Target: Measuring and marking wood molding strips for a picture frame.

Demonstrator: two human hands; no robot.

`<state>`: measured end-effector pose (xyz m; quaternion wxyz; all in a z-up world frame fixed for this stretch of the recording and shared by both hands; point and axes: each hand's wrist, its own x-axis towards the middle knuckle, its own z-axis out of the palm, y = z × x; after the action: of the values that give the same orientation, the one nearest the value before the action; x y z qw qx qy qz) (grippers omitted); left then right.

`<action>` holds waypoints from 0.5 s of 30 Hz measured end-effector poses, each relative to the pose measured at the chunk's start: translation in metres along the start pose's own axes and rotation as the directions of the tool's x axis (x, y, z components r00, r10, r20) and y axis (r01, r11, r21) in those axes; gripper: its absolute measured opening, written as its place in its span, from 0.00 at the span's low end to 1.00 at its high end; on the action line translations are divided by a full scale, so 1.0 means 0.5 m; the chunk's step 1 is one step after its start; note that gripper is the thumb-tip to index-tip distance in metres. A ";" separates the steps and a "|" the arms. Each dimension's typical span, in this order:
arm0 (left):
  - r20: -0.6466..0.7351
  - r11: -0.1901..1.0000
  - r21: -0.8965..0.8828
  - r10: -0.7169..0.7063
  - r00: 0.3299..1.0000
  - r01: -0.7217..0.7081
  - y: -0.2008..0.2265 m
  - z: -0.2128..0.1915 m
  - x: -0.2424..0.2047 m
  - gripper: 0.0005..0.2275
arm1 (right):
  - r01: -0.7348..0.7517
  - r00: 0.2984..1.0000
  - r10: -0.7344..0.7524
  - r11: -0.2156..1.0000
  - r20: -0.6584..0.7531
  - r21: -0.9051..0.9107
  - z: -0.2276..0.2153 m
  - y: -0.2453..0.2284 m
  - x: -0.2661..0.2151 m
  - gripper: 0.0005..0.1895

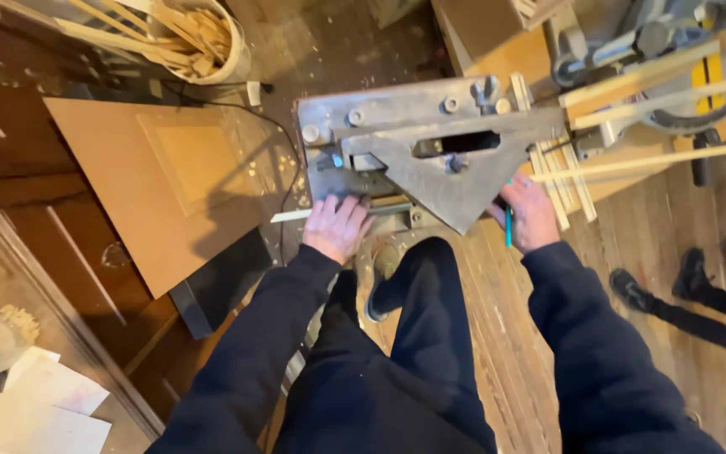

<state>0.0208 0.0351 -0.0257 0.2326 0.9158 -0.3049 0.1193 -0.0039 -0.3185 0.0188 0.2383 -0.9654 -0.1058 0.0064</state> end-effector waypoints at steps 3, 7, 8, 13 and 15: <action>0.027 0.998 -0.044 -0.039 0.999 0.040 -0.001 -0.002 0.002 0.12 | 0.009 1.000 -0.010 1.000 0.024 0.014 0.001 -0.003 -0.020 0.18; 0.012 1.000 -0.012 0.010 1.000 -0.010 -0.017 0.008 0.018 0.14 | -0.086 0.992 0.086 0.996 0.094 -0.005 -0.006 0.008 0.008 0.14; 0.021 1.000 -0.019 -0.014 1.000 0.014 -0.010 0.009 0.007 0.13 | -0.080 0.993 0.079 0.997 0.091 0.008 -0.005 0.002 -0.009 0.14; 0.000 1.000 0.017 0.007 1.000 -0.007 -0.013 0.000 0.018 0.12 | 0.004 1.000 -0.004 1.000 0.021 -0.003 0.012 0.034 -0.001 0.18; 0.017 1.000 0.004 0.016 1.000 -0.016 -0.005 -0.011 0.011 0.12 | -0.014 0.998 0.013 1.000 0.058 0.012 0.026 0.044 -0.045 0.17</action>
<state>0.0263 0.0369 -0.0198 0.2270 0.9147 -0.3140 0.1143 -0.0223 -0.3365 -0.0037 0.2409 -0.9641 -0.1059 0.0365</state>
